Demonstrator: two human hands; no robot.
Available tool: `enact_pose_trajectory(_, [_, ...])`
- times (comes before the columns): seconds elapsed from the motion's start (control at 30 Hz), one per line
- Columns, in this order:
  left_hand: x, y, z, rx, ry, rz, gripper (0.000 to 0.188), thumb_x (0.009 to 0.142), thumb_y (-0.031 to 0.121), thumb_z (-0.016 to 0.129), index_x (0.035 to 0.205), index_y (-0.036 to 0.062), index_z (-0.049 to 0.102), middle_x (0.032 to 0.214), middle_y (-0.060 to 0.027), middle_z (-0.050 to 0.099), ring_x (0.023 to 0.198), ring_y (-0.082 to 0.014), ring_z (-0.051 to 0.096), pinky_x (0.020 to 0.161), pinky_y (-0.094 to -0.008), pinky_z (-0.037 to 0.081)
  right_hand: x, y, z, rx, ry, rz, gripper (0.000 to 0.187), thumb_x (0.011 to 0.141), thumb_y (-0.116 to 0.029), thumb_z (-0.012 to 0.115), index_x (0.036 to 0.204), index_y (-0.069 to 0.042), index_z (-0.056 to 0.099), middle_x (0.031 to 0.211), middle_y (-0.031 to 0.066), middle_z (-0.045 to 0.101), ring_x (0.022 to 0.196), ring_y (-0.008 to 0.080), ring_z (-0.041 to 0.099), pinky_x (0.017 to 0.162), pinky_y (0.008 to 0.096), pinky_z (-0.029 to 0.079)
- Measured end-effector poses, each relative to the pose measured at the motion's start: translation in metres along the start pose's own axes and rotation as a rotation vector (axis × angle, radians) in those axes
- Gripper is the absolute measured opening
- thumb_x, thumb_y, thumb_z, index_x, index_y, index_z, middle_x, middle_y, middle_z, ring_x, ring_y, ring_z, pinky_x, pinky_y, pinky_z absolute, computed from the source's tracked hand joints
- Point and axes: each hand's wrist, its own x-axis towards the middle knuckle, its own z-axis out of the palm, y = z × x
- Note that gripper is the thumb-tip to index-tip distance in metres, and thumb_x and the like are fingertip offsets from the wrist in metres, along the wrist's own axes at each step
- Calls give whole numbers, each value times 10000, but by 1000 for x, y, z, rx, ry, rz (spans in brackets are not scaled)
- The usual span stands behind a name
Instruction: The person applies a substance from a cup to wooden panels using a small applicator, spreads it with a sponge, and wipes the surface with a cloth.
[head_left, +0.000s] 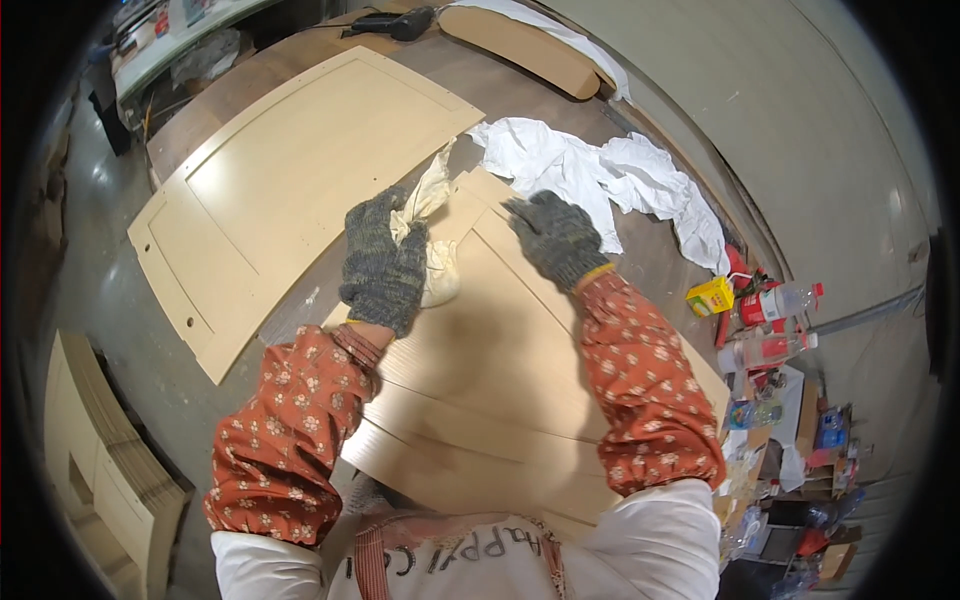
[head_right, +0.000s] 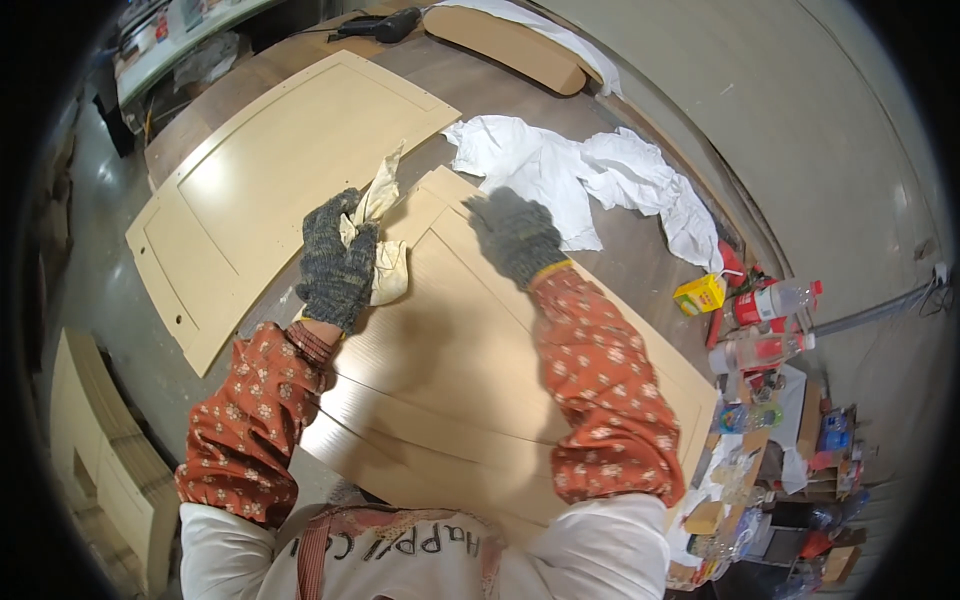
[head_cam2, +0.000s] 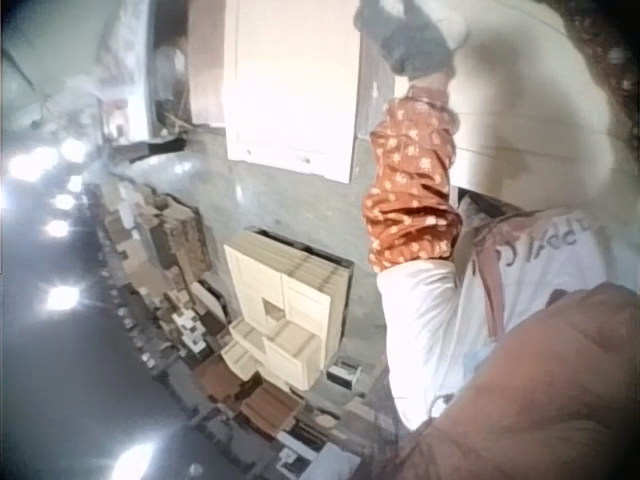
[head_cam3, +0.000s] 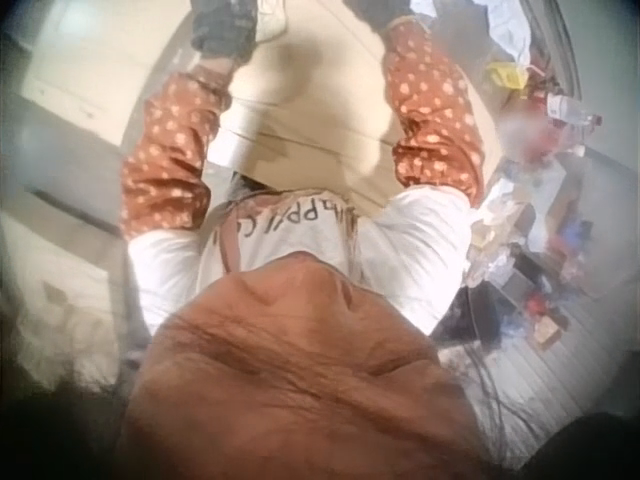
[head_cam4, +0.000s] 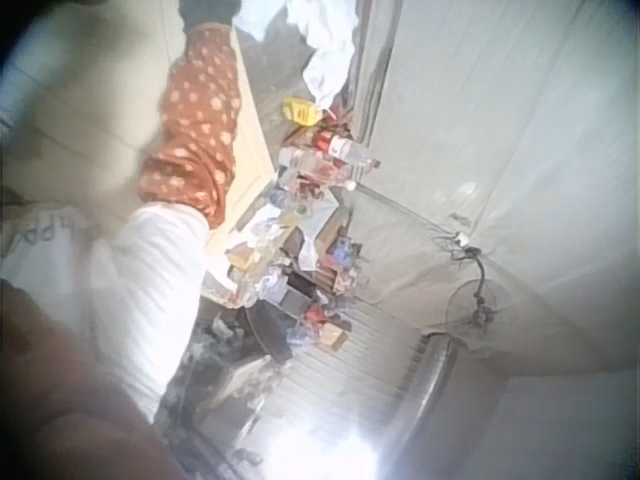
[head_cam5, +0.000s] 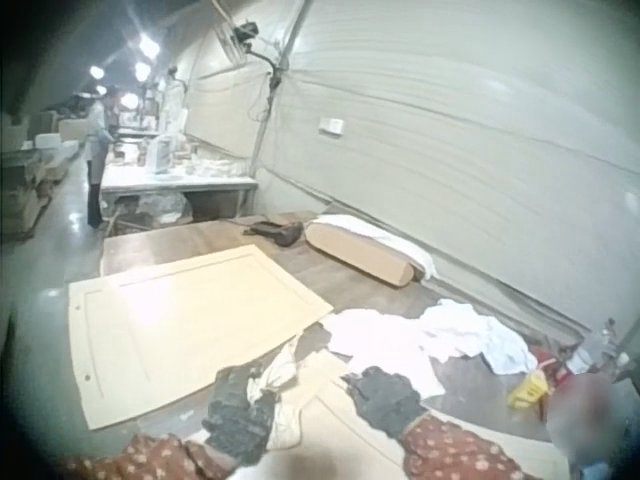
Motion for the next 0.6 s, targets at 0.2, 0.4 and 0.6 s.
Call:
enact_pose_trajectory(0.2, [8,8,-7,-8,-3,28,298,823,115,606,1110,42,576,1069,-169,541,1001,-325,533,890,-395,427,-22,9,-19,11,71,-48,257,892,-328,486,1050,-189,633,973,128,576,839,304,604,754,481,463])
enact_pose_trajectory(0.4, [0,19,5,-16,-190,298,402,811,110,590,1210,86,545,1117,-171,541,1033,-350,532,866,-427,454,45,-7,44,-16,234,43,169,801,-228,531,856,-109,638,864,153,616,770,320,614,670,444,487])
enact_pose_trajectory(0.6, [5,41,10,-18,-627,1016,465,672,-6,667,1125,93,625,1037,-149,607,939,-332,589,833,-417,484,-71,17,-32,161,-17,196,229,727,-202,591,906,-111,702,1051,172,637,952,374,623,781,565,461])
